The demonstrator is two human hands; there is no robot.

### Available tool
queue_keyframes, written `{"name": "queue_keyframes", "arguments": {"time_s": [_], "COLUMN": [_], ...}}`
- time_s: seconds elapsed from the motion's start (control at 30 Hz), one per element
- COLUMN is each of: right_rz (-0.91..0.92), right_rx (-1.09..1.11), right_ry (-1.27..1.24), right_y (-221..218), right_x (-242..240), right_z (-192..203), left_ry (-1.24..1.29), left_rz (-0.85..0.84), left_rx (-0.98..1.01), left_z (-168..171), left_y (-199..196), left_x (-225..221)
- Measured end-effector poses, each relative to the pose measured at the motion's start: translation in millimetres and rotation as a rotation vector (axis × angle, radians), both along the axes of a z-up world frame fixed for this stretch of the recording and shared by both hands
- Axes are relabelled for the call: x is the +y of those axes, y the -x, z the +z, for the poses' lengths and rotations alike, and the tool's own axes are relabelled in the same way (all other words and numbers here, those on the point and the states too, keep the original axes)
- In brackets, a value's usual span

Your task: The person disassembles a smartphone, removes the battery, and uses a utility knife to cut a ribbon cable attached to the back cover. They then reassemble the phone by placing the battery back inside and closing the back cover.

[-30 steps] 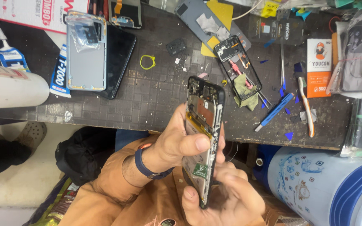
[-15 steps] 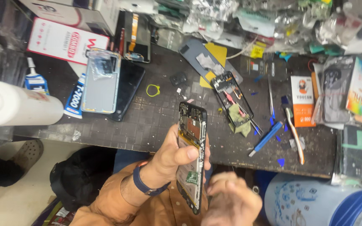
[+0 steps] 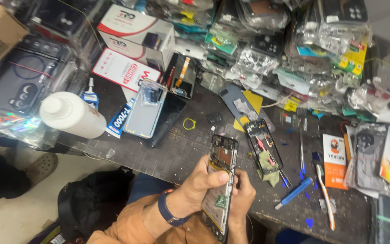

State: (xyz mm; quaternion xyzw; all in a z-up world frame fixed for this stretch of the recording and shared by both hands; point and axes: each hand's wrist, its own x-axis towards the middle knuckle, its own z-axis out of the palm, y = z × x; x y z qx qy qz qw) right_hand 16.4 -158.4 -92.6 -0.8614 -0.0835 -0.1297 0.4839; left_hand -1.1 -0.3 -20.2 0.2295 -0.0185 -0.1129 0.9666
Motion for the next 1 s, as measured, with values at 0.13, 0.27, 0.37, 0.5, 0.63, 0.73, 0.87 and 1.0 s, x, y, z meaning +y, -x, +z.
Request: {"name": "queue_keyframes", "arguments": {"time_s": [0.13, 0.27, 0.37, 0.5, 0.63, 0.73, 0.87, 1.0], "right_rz": [-0.069, -0.075, -0.072, -0.074, -0.07, -0.071, -0.071, -0.063], "right_rx": [0.082, 0.096, 0.11, 0.113, 0.115, 0.119, 0.111, 0.096], "right_ry": [0.008, 0.04, 0.059, 0.072, 0.079, 0.087, 0.088, 0.091], "right_y": [1.0, 1.0, 4.8, 1.5, -2.7, -2.0, -3.1, -2.9], "right_x": [1.3, 3.5, 1.9, 3.0, 2.3, -0.2, 1.7, 8.6], "right_z": [-2.0, -1.6, -2.8, -4.2, -4.4, -2.9, 0.9, 7.6], "left_ry": [-0.017, -0.035, -0.039, -0.036, -0.011, -0.007, -0.015, -0.007], "left_rz": [-0.005, -0.022, -0.016, -0.024, -0.016, -0.018, -0.013, 0.004], "left_rx": [-0.013, -0.007, -0.005, 0.0, -0.007, -0.016, -0.022, -0.052], "left_z": [-1.2, -1.1, -0.6, -0.4, -1.3, -1.2, 2.1, 9.2], "left_y": [-2.0, -5.2, -5.5, -8.1, -10.6, -11.3, -12.1, -11.4], "left_x": [-3.8, -4.1, -5.5, -5.1, -5.7, -6.0, -5.7, -5.4]}}
